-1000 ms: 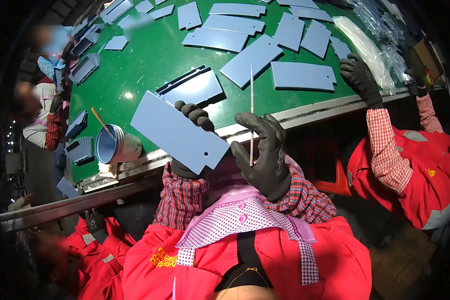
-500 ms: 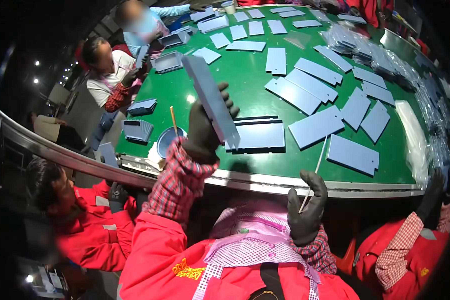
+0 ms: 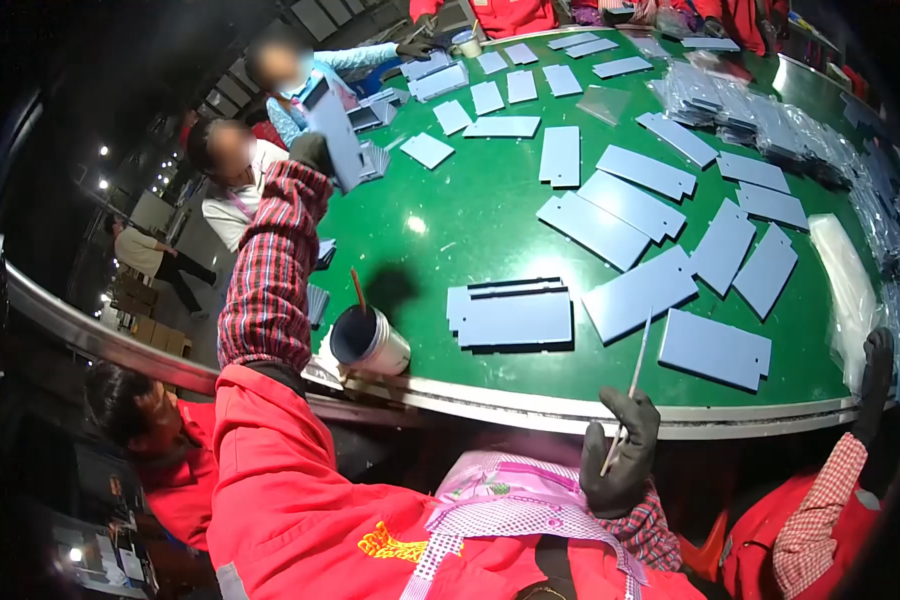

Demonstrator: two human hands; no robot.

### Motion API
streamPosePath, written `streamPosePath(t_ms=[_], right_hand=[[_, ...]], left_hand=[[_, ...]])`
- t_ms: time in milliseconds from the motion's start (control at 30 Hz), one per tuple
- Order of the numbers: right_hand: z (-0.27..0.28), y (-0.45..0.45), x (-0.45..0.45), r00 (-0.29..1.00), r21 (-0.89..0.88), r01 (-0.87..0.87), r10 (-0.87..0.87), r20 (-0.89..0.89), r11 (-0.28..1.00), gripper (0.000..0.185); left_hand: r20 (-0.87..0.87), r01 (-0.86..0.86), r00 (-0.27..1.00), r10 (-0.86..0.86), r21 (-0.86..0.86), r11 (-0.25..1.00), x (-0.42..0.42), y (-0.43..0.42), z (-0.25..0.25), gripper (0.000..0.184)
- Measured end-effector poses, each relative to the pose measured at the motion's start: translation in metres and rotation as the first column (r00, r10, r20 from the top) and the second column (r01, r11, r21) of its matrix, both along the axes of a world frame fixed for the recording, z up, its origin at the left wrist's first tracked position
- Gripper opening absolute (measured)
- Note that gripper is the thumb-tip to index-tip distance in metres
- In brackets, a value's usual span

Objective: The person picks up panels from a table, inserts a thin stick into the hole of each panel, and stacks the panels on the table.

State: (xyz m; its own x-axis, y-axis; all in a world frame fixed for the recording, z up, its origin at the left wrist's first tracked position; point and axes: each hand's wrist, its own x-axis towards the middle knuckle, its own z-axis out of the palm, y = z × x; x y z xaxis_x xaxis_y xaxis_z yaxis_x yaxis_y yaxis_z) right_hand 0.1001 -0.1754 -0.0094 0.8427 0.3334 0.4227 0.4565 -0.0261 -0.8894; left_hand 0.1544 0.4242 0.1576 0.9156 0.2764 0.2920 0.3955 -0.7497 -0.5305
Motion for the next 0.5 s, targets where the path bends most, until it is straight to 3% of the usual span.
streamPosePath(t_ms=[100,233,500], right_hand=[[0.010,0.001,0.005,1.000,-0.040,-0.005,0.004,-0.008,0.999,0.033],[0.019,0.005,0.016,1.000,-0.108,0.016,-0.015,0.012,0.994,0.030],[0.034,0.036,0.035,0.992,-0.077,0.127,-0.124,0.037,0.989,0.016]], left_hand=[[-0.148,0.035,0.988,-0.039,-0.031,0.999,-0.018,0.199,-0.058,0.015],[-0.058,-0.275,0.959,0.277,0.043,0.961,-0.067,0.122,-0.055,0.014],[0.091,-0.415,0.909,0.406,0.115,0.903,-0.080,0.138,-0.110,0.014]])
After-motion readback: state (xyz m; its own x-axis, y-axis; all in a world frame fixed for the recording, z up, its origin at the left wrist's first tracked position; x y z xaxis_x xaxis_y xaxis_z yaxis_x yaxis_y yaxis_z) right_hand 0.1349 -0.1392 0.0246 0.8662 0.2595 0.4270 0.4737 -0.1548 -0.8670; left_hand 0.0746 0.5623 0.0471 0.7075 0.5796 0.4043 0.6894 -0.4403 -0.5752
